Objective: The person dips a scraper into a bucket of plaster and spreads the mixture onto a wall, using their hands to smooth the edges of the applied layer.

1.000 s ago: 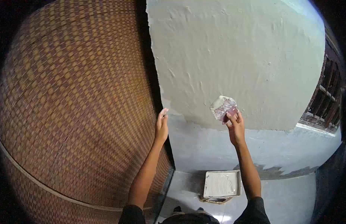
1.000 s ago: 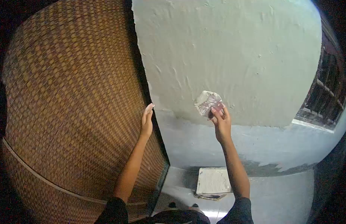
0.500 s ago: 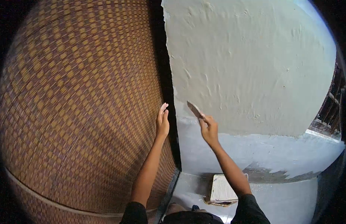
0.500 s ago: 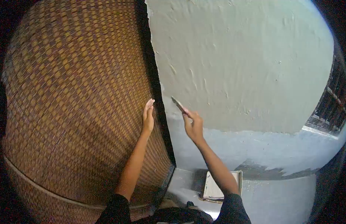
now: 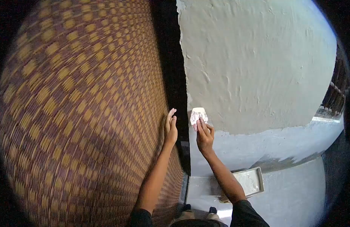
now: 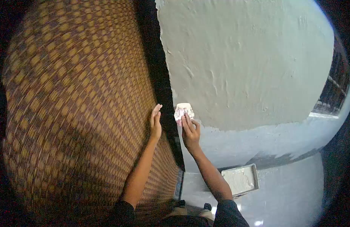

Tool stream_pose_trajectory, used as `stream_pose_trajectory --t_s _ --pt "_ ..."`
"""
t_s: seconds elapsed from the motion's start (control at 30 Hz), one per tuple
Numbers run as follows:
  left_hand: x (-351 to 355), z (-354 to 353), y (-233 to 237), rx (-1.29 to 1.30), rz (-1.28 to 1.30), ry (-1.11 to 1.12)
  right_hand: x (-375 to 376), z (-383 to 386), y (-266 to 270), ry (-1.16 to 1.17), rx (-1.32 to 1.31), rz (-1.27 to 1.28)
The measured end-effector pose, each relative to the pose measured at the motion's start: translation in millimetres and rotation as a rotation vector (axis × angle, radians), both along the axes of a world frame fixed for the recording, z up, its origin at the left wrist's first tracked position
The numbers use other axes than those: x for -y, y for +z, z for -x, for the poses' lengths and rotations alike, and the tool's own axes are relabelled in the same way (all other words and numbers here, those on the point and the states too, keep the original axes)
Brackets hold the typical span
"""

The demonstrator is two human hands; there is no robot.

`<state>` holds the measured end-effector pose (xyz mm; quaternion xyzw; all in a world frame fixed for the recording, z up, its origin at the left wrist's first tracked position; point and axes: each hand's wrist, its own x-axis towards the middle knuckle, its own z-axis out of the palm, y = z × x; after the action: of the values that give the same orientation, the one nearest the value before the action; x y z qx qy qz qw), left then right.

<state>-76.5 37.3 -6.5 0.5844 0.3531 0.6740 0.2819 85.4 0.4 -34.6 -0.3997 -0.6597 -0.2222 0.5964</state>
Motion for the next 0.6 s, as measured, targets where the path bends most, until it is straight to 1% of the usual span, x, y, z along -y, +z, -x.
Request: stream_pose_trajectory --t_s 0.13,0.23,0.33,0.43,0.5,0.6 --pt "0.4 -4.6 -2.9 -0.008 0.013 -0.038 -9.4 -3.8 -11.2 -0.103 0.014 0.013" --pt "0.0 -7.4 0.0 -0.03 0.015 -0.046 -16.1 -12.6 -11.7 -0.137 0.046 0.014" --pt "-2.6 -12.5 -1.6 -0.022 0.0 -0.066 -19.2 -24.2 -9.4 -0.135 0.076 0.034" --pt "6.5 -13.0 8.2 -0.057 0.037 -0.074 -23.0 -29.6 -12.1 -0.139 0.111 0.045" --pt "1.7 -10.7 5.0 -0.036 0.023 -0.092 -23.2 -29.4 -13.3 -0.129 0.138 0.088" --pt "-0.8 -7.3 5.0 -0.015 0.003 -0.115 -25.7 -29.6 -15.0 -0.136 0.188 0.076"
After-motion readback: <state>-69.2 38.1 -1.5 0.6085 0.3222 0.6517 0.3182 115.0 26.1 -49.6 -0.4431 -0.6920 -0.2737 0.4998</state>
